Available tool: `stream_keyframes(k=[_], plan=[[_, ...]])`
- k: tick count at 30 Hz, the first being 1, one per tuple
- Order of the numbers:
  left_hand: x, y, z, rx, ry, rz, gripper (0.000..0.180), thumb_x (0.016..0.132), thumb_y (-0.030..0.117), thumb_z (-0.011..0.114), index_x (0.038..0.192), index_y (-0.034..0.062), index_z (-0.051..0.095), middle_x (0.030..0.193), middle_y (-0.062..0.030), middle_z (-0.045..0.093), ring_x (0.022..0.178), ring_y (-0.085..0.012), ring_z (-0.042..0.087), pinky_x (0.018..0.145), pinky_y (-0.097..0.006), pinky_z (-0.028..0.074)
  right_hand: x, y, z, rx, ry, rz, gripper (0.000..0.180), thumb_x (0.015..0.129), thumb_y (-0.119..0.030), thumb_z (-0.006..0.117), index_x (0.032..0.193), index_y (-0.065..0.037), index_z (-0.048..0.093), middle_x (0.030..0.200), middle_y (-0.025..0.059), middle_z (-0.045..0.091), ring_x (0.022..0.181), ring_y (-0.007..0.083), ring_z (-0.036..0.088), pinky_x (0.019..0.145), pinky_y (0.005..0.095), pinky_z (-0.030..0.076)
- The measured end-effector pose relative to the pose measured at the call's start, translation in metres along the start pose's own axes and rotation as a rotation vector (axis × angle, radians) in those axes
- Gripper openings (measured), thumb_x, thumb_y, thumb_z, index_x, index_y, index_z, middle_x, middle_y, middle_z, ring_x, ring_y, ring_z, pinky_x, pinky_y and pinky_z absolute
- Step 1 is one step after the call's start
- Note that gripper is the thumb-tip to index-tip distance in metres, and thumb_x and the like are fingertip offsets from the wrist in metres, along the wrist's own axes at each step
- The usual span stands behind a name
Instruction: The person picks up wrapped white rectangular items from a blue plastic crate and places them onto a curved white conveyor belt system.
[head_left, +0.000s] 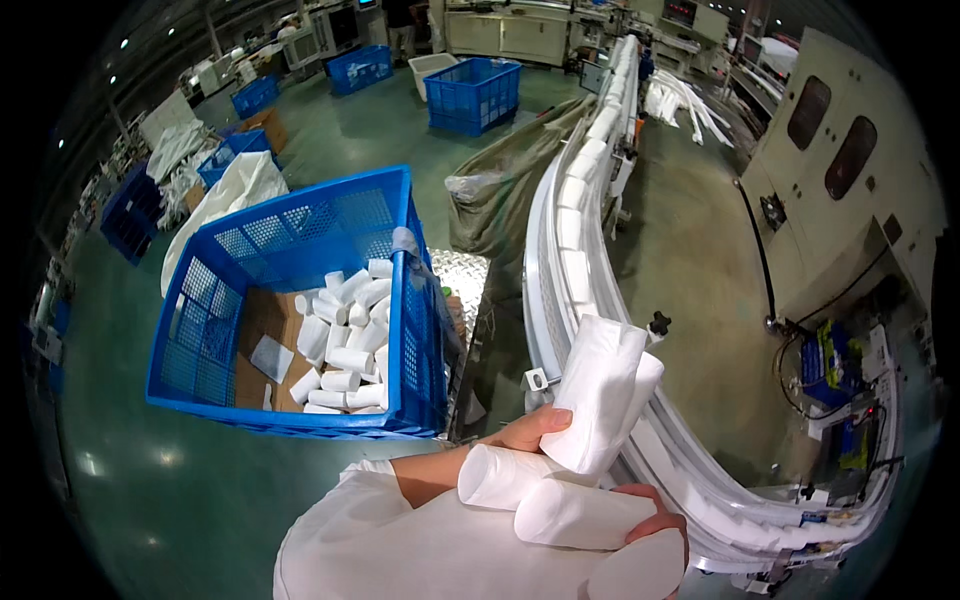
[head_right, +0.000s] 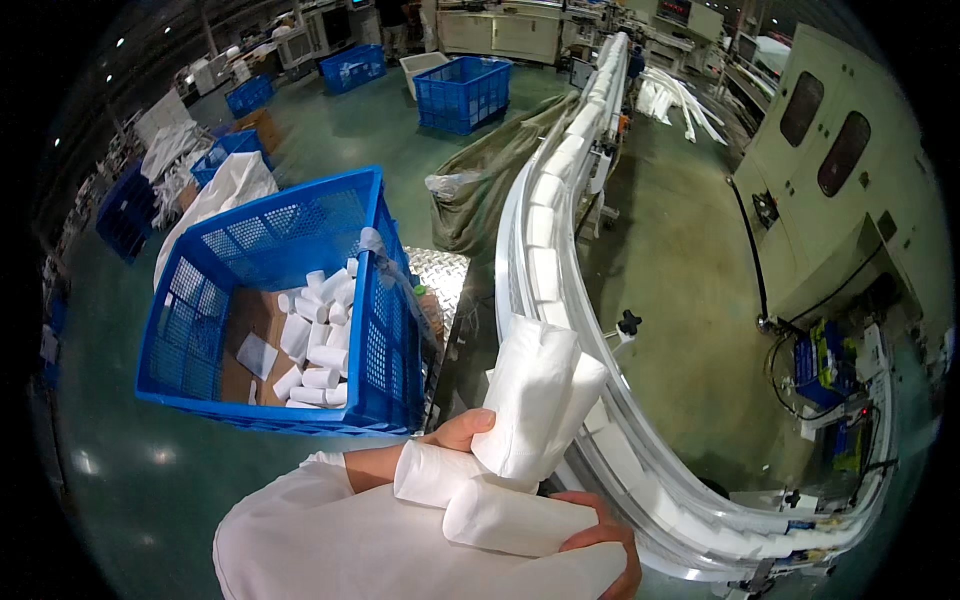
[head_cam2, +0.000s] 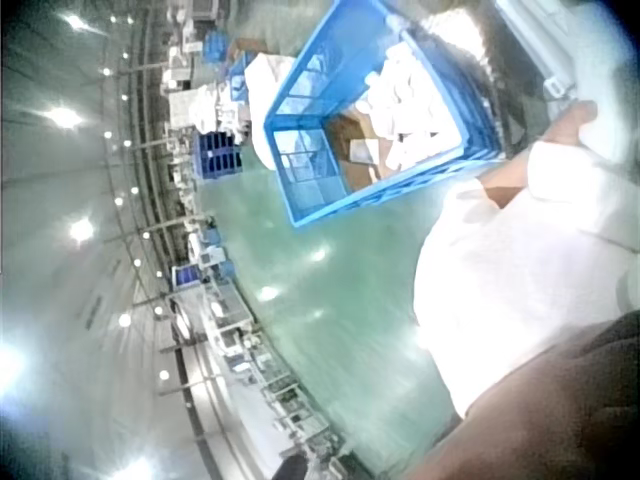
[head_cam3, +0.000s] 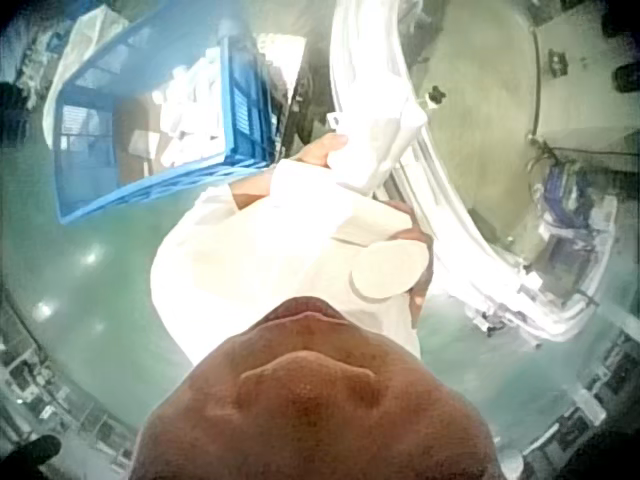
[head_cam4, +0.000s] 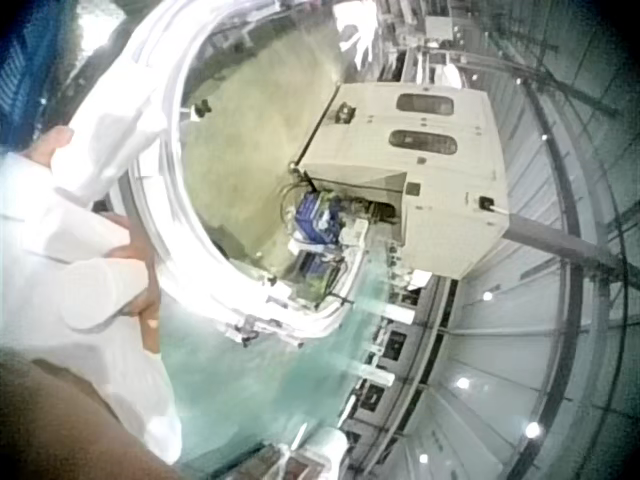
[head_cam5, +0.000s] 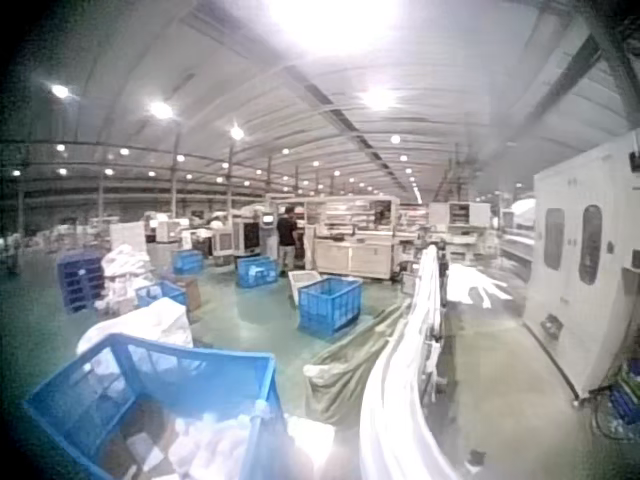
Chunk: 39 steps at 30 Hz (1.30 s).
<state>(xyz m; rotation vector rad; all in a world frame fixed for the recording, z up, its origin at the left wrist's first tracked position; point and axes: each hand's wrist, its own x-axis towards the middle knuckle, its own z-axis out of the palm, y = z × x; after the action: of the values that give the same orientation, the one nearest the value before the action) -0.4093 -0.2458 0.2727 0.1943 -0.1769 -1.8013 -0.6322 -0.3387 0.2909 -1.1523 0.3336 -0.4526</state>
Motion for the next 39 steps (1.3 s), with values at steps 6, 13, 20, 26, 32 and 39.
stream_keyframes(k=[6, 13, 20, 26, 32, 39], plan=[[0.012, -0.007, 0.003, 0.035, -0.006, -0.023, 0.061, 0.072, 0.026, 0.066, 0.124, 0.0067, 0.039, 0.110, -0.0086, 0.054, 0.099, -0.0196, 0.053, 0.089, -0.034, 0.042, -0.013, -0.001, -0.010, 0.008, 0.056, -0.033, 0.064, 0.034, -0.020, 0.071, 0.095, -0.002, 0.062, 0.127, 0.0166, 0.038, 0.109, 0.0279, 0.044, 0.091, 0.0354, 0.033], [0.015, -0.019, 0.007, 0.056, 0.018, -0.011, 0.059, 0.073, 0.026, 0.065, 0.123, 0.0069, 0.040, 0.110, -0.0082, 0.054, 0.100, -0.0196, 0.053, 0.090, -0.034, 0.042, -0.029, -0.002, -0.022, 0.017, 0.087, -0.057, 0.064, 0.035, -0.020, 0.070, 0.096, -0.002, 0.062, 0.126, 0.0158, 0.038, 0.108, 0.0274, 0.044, 0.091, 0.0351, 0.033], [0.031, -0.028, 0.007, 0.015, 0.141, 0.008, 0.066, 0.069, 0.021, 0.069, 0.126, 0.0056, 0.038, 0.117, -0.0091, 0.050, 0.106, -0.0211, 0.050, 0.094, -0.034, 0.038, -0.068, -0.010, -0.042, 0.014, 0.190, -0.163, 0.064, 0.035, -0.020, 0.070, 0.096, -0.002, 0.062, 0.126, 0.0150, 0.039, 0.108, 0.0268, 0.045, 0.091, 0.0348, 0.033], [0.025, -0.025, -0.005, 0.253, 0.355, 0.486, 0.068, 0.067, 0.020, 0.069, 0.126, 0.0053, 0.038, 0.118, -0.0091, 0.049, 0.108, -0.0211, 0.049, 0.095, -0.034, 0.037, -0.086, -0.017, -0.063, -0.004, 0.113, -0.287, 0.064, 0.036, -0.020, 0.070, 0.096, -0.002, 0.062, 0.126, 0.0144, 0.039, 0.108, 0.0264, 0.045, 0.091, 0.0345, 0.034], [0.046, -0.033, -0.004, 0.389, 0.352, 0.552, 0.070, 0.066, 0.019, 0.070, 0.126, 0.0050, 0.037, 0.119, -0.0092, 0.048, 0.109, -0.0210, 0.048, 0.095, -0.034, 0.036, -0.124, -0.013, -0.092, -0.156, 0.305, -0.409, 0.062, 0.049, -0.018, 0.070, 0.107, -0.002, 0.056, 0.122, 0.0082, 0.044, 0.104, 0.0211, 0.046, 0.088, 0.0328, 0.037], [0.051, -0.042, -0.003, 0.427, 0.355, 0.558, 0.072, 0.064, 0.017, 0.070, 0.126, 0.0046, 0.037, 0.121, -0.0093, 0.047, 0.110, -0.0209, 0.046, 0.096, -0.034, 0.035, -0.176, -0.035, -0.114, -0.194, 0.629, -0.311, 0.057, 0.051, -0.014, 0.069, 0.105, 0.001, 0.056, 0.120, 0.0097, 0.044, 0.106, 0.0210, 0.045, 0.089, 0.0310, 0.036]])
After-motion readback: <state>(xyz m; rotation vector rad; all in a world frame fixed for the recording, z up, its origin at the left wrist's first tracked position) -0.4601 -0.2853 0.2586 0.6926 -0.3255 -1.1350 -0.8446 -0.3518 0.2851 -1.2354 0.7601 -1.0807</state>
